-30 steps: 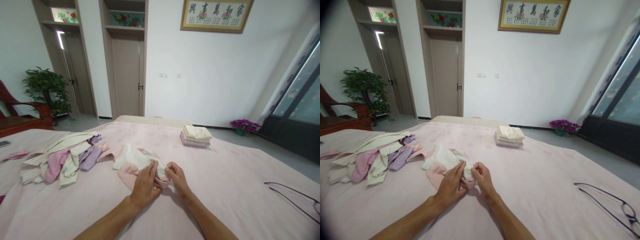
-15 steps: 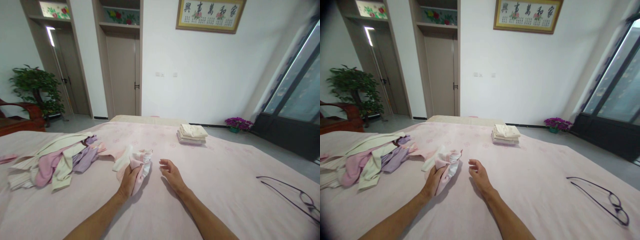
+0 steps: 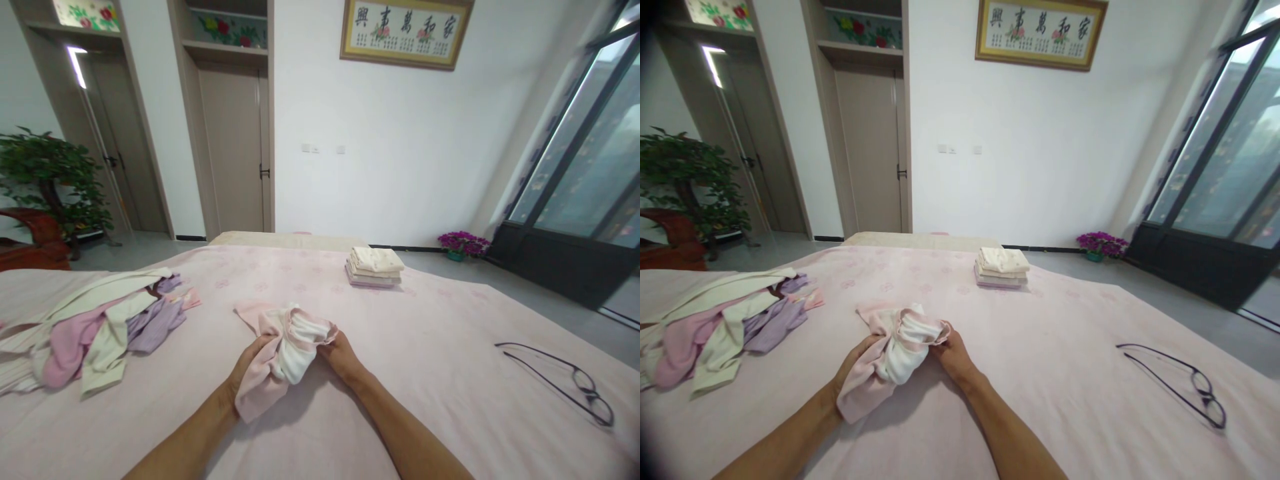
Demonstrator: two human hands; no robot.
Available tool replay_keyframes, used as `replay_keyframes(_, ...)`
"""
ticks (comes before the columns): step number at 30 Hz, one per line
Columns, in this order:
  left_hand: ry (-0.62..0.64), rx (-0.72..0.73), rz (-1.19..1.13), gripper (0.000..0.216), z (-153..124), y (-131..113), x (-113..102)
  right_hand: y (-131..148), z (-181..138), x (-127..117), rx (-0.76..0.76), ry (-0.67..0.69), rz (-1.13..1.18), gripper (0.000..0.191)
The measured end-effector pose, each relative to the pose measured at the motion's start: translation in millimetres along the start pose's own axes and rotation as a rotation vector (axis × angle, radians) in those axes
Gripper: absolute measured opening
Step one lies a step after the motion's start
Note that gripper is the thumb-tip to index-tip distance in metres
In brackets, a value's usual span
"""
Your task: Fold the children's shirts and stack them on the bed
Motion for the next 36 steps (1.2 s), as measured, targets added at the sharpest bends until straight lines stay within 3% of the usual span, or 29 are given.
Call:
replay_keyframes(5,0.005,0.087,-0.123,0.034,5.7,-19.1,-6.3,3.7,0.7,-4.8,0.023,-0.099,-0.007,0.046)
replay_keyframes(12,0.034,0.062,-0.180,0.064,-6.1,-33.7,-14.5,-0.4,-0.5,-17.4,0.069,-0.292,-0.107,0.035)
replay_keyframes(19,-0.133,0.136,-0.076,0.056,-1.9,-43.1,-43.3,-4.6,1.5,-31.4,0.060,-0.464,-0.244,0.030)
replay_keyframes(24,-0.123,0.197,-0.019,0.051,6.2,-45.3,-39.5,1.3,1.7,-43.7,0.065,-0.553,-0.335,0.032)
replay_keyframes(30,-0.183,0.132,-0.120,0.049,2.5,-46.3,-34.5,3.4,1.8,-51.8,0.074,-0.517,-0.349,0.039)
replay_keyframes(36,-0.057,0.002,-0.193,0.057,0.1,-47.9,-39.8,-4.3,0.3,-51.2,0.115,-0.423,-0.270,0.043)
Point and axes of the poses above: each hand's wrist, its own z-axis towards the middle knuckle, its own x-axis out of the palm, y = z × x, the point moved 2 cm from there along z, towards the middle knuckle, and after that the axes turned 7 degrees about -z, right-handed, at the moved point
